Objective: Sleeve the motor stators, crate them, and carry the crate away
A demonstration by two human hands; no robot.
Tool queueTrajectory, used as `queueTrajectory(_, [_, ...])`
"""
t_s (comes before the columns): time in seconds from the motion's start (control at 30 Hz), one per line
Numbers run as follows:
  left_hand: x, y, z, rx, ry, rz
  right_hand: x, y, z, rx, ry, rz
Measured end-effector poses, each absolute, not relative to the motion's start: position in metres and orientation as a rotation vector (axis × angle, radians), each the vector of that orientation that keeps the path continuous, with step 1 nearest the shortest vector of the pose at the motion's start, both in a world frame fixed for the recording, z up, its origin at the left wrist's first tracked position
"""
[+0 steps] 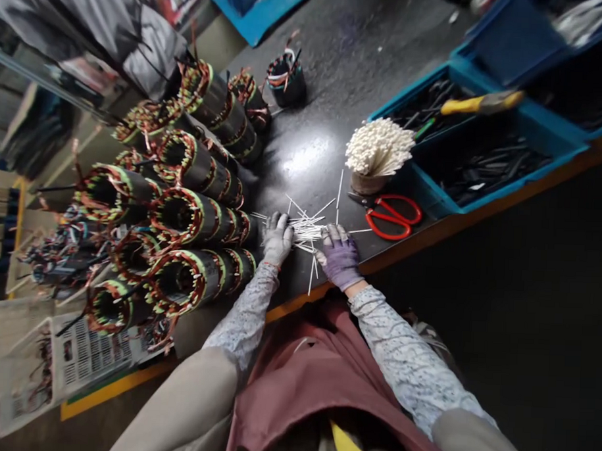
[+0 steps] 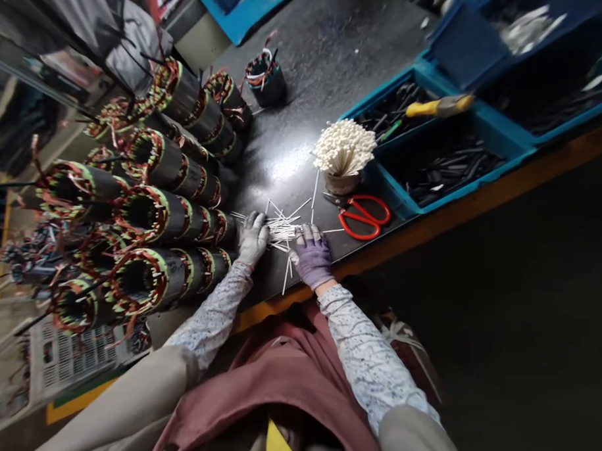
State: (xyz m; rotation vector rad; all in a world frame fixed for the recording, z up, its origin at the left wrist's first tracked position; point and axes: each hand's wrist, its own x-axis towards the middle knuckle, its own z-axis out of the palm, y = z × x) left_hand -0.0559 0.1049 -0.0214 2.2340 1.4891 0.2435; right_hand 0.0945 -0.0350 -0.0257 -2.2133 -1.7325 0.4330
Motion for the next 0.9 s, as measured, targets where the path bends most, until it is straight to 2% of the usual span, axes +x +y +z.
queueTrajectory(0.1, [-0.075, 0.079, -0.019, 2.284, 1.416, 0.335, 0.099, -0.024, -0.021, -2.226, -1.785, 0.435])
queueTrajectory(0.3, [-0.093, 0.05, -0.019, 2.341, 1.389, 0.084, 0.12, 0.02, -0.032, -2.382, -1.702, 0.293])
queueTrajectory(0.57, [-0.066, -0.005, -0.008, 2.318, 1.375, 0.131, 0.15, 0.064, -0.04, -2.309, -1.796, 0.301])
queueTrajectory(0.67, [-0.059, -0.009, -0.015, 2.338, 1.304, 0.084, 0.143, 0.083, -0.037, -2.164, -1.989, 0.453])
queueTrajectory(0.8, [-0.075, 0.011, -0.025, 2.4, 1.224, 0.124, 0.124, 0.085, -0.029, -1.762, -2.277, 0.668])
queueTrajectory(0.9, [-0.091, 0.025, -0.026, 2.428, 1.193, 0.156, 0.129, 0.066, -0.021, -1.598, -2.384, 0.717])
